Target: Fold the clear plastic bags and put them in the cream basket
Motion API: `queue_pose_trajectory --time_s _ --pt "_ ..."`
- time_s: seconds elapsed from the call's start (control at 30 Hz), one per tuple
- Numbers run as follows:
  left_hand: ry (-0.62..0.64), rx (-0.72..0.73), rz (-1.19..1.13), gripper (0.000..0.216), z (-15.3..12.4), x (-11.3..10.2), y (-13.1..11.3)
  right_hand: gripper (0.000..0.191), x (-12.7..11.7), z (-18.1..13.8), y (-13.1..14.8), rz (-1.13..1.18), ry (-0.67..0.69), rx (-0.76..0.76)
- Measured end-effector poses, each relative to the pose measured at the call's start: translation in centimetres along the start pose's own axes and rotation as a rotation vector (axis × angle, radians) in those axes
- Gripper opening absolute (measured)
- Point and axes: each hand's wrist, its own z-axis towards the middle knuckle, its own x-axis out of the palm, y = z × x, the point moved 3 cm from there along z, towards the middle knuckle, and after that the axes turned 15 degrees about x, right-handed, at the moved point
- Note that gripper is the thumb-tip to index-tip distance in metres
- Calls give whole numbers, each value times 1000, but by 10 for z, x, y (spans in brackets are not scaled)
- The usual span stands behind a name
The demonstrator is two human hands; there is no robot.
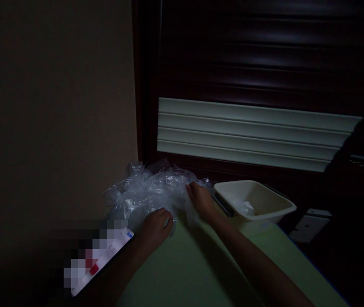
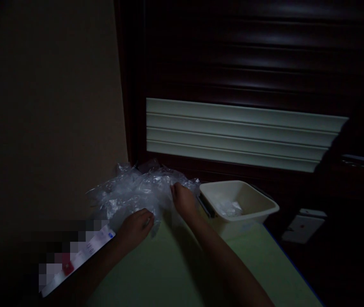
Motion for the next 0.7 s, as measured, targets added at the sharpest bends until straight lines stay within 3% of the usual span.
queue_pose_trajectory --time_s 0.2,0.3,0.4,0.47,0.57,0.7 --pt "-91 -50 -295 14 2 3 2 25 3 -42 -28 403 12 40" --pt "-70 -72 -451 17 2 13 0 27 12 -67 -47 576 31 46" --pt "9 -85 -646 23 -1 27 -8 44 14 -80 -57 727 32 38" --pt "74 -76 -788 25 -3 36 -16 55 13 -84 -57 799 41 31" --pt "123 -62 -974 21 -5 43 -28 56 13 -90 -49 864 83 19" --pt "34 -146 -1114 22 -2 42 -32 50 18 -100 -38 906 140 1"
